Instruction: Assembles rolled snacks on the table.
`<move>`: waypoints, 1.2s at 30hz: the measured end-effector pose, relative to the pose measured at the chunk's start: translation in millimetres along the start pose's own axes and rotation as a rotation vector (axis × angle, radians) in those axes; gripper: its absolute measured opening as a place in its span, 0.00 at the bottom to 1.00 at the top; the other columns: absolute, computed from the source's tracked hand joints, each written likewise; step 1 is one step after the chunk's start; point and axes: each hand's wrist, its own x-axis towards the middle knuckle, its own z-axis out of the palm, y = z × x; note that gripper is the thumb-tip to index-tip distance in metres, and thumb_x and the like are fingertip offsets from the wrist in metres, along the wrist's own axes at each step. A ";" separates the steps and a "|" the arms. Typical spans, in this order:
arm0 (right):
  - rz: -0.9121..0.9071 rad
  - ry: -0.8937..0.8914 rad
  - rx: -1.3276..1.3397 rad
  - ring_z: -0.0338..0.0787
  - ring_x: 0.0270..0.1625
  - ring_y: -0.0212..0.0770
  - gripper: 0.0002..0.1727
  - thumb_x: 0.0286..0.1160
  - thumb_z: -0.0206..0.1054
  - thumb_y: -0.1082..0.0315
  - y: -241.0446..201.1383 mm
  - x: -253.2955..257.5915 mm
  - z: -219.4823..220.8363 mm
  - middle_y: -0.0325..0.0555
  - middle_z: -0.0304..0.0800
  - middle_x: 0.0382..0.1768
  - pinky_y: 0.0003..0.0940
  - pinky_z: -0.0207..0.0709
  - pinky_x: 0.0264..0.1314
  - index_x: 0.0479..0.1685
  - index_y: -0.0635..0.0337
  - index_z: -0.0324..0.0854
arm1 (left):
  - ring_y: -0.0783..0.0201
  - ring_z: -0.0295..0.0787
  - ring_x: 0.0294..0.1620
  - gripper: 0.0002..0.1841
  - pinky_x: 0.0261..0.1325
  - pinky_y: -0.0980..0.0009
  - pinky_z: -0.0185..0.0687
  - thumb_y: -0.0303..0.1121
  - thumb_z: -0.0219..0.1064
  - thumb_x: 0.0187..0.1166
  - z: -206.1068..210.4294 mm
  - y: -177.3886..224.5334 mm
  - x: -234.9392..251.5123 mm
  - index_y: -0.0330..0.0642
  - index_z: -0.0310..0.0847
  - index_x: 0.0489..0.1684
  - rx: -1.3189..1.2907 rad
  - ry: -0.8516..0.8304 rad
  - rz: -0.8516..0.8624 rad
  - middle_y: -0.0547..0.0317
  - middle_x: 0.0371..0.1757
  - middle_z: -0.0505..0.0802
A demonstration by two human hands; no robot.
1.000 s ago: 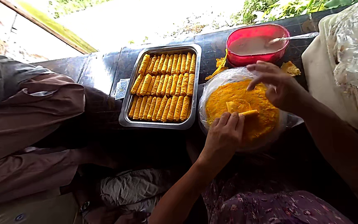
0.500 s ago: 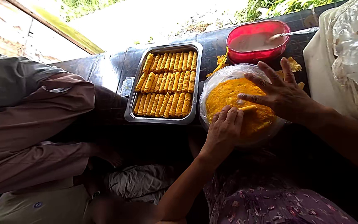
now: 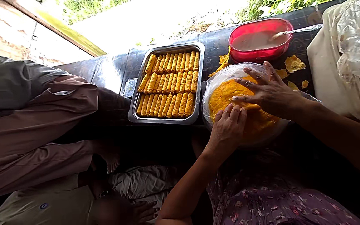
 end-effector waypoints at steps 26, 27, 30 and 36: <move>0.279 0.415 0.251 0.89 0.54 0.59 0.09 0.76 0.66 0.75 -12.4 -13.2 23.2 0.53 0.94 0.46 0.56 0.76 0.53 0.38 0.59 0.94 | 0.47 0.89 0.43 0.05 0.47 0.54 0.83 0.21 0.68 0.78 0.5 -35.0 32.6 0.35 0.90 0.37 -0.087 0.093 -0.158 0.47 0.37 0.91; 0.260 0.423 0.241 0.89 0.55 0.59 0.10 0.77 0.65 0.76 -14.8 -14.8 22.0 0.53 0.94 0.46 0.55 0.77 0.53 0.39 0.59 0.94 | 0.47 0.88 0.41 0.05 0.46 0.55 0.83 0.20 0.66 0.78 0.6 -32.4 31.6 0.35 0.90 0.37 -0.063 0.108 -0.150 0.48 0.36 0.90; 0.201 0.454 0.179 0.89 0.54 0.57 0.13 0.76 0.62 0.76 -23.0 -25.2 24.6 0.53 0.94 0.48 0.52 0.75 0.50 0.45 0.59 0.94 | 0.48 0.90 0.46 0.06 0.51 0.56 0.84 0.23 0.66 0.80 -2.4 -25.5 23.7 0.36 0.90 0.42 -0.023 0.128 -0.152 0.48 0.41 0.93; 0.280 0.465 0.281 0.90 0.47 0.57 0.08 0.80 0.66 0.72 -15.5 -17.0 20.5 0.52 0.95 0.39 0.53 0.74 0.51 0.44 0.62 0.92 | 0.44 0.91 0.48 0.03 0.51 0.52 0.84 0.23 0.68 0.79 -10.7 -34.6 30.1 0.34 0.88 0.38 -0.050 0.083 -0.172 0.46 0.37 0.93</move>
